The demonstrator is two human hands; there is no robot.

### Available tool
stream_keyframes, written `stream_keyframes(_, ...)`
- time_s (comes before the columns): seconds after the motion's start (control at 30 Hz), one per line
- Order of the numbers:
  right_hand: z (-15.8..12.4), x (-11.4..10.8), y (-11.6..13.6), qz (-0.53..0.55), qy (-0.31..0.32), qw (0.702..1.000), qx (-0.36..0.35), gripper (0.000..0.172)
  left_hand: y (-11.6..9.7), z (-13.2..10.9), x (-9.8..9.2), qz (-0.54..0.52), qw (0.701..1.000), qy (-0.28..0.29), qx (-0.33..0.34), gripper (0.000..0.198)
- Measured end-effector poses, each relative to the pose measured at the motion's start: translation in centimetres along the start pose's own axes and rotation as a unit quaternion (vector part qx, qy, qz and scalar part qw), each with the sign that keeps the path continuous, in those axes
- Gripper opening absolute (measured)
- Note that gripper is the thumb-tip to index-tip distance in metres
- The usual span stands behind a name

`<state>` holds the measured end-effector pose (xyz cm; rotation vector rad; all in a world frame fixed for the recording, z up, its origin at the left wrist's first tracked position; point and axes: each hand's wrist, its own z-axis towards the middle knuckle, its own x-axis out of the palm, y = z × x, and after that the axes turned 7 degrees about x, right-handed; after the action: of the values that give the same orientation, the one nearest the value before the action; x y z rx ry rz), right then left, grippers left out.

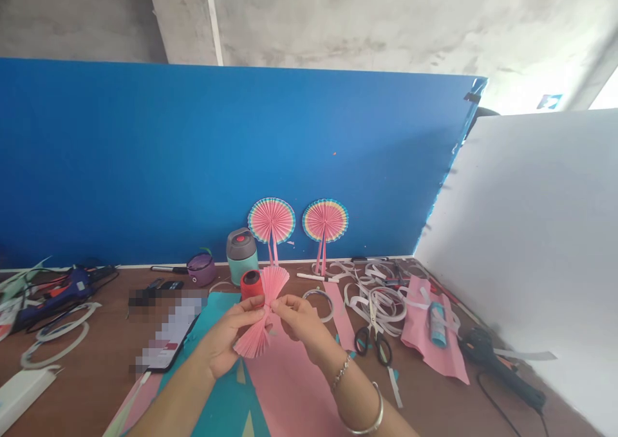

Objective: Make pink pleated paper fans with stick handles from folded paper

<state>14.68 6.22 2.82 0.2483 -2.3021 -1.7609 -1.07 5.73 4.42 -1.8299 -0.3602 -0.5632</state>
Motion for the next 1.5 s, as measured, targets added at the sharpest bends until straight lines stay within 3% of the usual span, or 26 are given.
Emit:
stream_keyframes(0.23,-0.5,0.6,0.7,-0.023,-0.023,0.999,-0.016,0.038,0.0,0.0,0.0,-0.010,0.999,0.033,-0.003,0.020)
stream_keyframes(0.5,-0.1,-0.7,0.6,-0.022,-0.035,0.998,-0.043,0.029,-0.1,0.0,0.0,-0.020,1.000,-0.018,-0.009,0.014)
stream_keyframes(0.7,0.2,-1.6,0.7,-0.099,-0.091,0.990,-0.051,0.025,-0.6,0.1,0.0,-0.035,0.999,-0.017,-0.006,0.016)
stream_keyframes(1.03,0.3,-2.2,0.5,-0.196,-0.131,0.967,-0.095,0.021,-0.4,0.1,-0.2,-0.017,0.999,-0.020,0.021,0.026)
stream_keyframes(1.27,0.0,-1.5,0.5,-0.197,-0.073,0.972,-0.107,0.018,-0.2,-0.1,0.1,0.025,0.999,-0.020,0.037,0.030)
stream_keyframes(1.5,0.3,-2.2,0.4,-0.211,-0.106,0.968,-0.085,0.018,0.0,0.3,-0.3,0.054,0.994,-0.047,0.081,0.035)
